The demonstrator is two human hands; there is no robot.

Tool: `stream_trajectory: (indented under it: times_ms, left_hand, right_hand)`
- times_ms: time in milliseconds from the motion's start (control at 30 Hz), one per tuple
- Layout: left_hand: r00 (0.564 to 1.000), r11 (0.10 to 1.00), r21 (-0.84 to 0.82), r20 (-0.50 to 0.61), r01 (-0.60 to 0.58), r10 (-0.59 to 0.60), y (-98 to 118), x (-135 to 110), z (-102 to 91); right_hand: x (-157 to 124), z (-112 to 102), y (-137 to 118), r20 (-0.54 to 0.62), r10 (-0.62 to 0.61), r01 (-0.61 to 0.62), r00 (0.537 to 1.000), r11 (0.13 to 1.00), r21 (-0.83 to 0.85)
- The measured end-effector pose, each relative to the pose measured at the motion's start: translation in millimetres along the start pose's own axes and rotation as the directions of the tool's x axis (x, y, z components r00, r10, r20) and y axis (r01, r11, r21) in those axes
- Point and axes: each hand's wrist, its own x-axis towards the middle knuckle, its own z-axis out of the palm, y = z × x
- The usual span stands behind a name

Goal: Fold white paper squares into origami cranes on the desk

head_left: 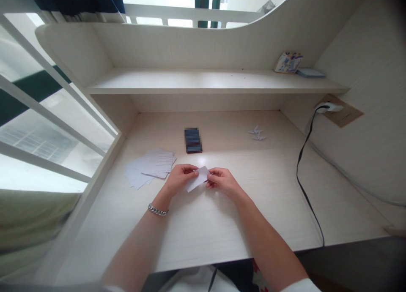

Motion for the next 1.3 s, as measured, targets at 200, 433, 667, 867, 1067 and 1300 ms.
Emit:
stream_trajectory:
  times_ms: [200, 433, 667, 867, 1067, 1300]
  left_hand:
    - [1.0, 1.0, -0.016, 0.012, 0.019, -0.019, 5.3, -5.3, 3.6]
    - [1.0, 1.0, -0.01, -0.004, 0.017, -0.017, -0.2, -8.2, 3.0]
    - [0.999, 1.0, -0.007, -0.038, -0.023, 0.023, -6.5, -14.2, 4.4]
    - [0.999, 0.999, -0.041, -0.024, -0.03, 0.029, -7.1, -11.3, 0.1]
    - [0.997, 0.997, -0.079, -0.074, -0.014, 0.008, -15.4, -7.7, 0.7]
    - [0.995, 0.985, -0.168, -0.096, -0.034, 0.018, -24.0, 1.0, -2.4]
  right_hand:
    - [-6.5, 0.0, -3.5, 0.004, -0.038, 0.038, 0.999, 0.998, -0.053]
    - [-3.6, 0.0, 7.8, 0.015, -0.049, 0.049, 0.999, 0.999, -0.024]
    - [-2.3, 1.4, 17.1, 0.017, -0.056, 0.056, 0.998, 0.998, -0.019]
    - [-4.3, -0.9, 16.9, 0.007, -0.066, 0.066, 0.998, 0.998, -0.002]
    - [3.5, -0.5, 21.1, -0.037, -0.111, 0.111, 0.993, 0.994, -0.002]
    - [18.7, -0.7, 21.5, -0.082, -0.212, 0.203, 0.974, 0.974, -0.106]
